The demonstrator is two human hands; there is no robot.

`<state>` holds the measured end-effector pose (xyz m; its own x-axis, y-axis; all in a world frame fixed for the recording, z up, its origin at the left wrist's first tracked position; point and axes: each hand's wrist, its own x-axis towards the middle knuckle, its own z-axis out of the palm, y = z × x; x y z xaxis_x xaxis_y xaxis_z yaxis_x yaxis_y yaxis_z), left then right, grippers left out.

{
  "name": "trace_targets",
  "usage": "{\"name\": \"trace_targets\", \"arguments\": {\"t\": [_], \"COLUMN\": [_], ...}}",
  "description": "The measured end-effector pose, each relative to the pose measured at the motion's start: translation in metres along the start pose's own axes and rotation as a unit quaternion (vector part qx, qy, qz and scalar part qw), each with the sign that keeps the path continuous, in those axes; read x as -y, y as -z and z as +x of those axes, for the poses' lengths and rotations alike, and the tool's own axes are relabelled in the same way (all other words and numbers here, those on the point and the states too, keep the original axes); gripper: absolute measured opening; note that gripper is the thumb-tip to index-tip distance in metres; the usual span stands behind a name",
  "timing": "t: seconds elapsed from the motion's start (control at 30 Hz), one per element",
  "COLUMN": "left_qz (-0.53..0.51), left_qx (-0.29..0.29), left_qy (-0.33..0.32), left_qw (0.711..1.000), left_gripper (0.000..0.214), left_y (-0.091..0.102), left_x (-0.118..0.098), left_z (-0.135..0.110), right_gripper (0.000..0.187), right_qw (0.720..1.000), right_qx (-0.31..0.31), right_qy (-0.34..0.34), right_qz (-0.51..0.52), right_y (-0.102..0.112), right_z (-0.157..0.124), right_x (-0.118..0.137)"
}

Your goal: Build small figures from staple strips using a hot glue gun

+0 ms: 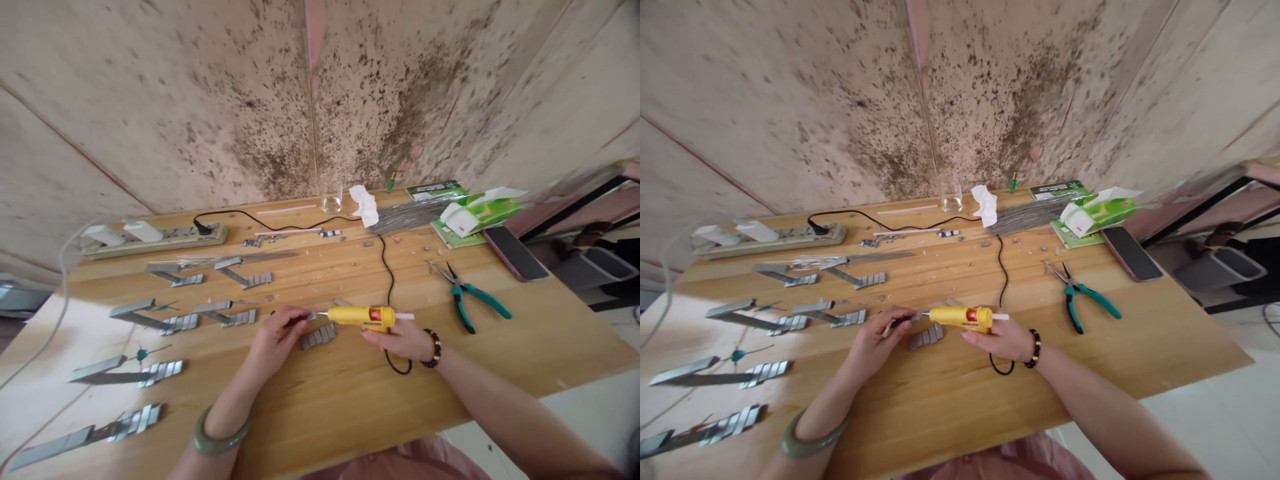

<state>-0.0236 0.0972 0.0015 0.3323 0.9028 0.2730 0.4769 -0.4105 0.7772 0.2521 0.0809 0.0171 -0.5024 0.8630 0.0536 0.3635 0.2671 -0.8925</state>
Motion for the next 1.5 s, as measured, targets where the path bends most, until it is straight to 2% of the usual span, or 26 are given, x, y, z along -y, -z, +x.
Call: {"name": "trace_targets", "arguments": {"t": [0.33, 0.97, 1.2, 1.37, 1.5], "left_qz": [-0.004, 0.004, 0.01, 0.016, 0.031], "left_qx": [0.008, 0.013, -0.007, -0.033, -0.041], "left_qy": [-0.005, 0.008, 0.012, 0.009, -0.001], "left_qw": [1.0, 1.0, 1.0, 0.999, 0.999], "left_gripper": [0.016, 0.018, 0.019, 0.019, 0.02], "left_y": [-0.002, -0.002, -0.001, 0.001, 0.002], "left_x": [0.001, 0.002, 0.002, 0.003, 0.003], "left_z": [0.002, 0.004, 0.003, 0.003, 0.004], "right_gripper": [0.031, 0.027, 0.026, 0.028, 0.023], "right_qw": [1.0, 0.999, 0.999, 0.996, 0.993], "right_qx": [-0.018, 0.027, -0.003, -0.061, -0.079], "right_qy": [0.016, 0.025, 0.038, 0.008, -0.007], "right_qz": [-0.015, -0.002, -0.03, -0.059, -0.084], "right_y": [-0.001, 0.004, 0.003, 0.001, -0.001], "right_z": [-0.001, -0.001, 0.0, 0.001, 0.003], "right_x": [0.0, -0.001, -0.003, -0.009, -0.009]}}
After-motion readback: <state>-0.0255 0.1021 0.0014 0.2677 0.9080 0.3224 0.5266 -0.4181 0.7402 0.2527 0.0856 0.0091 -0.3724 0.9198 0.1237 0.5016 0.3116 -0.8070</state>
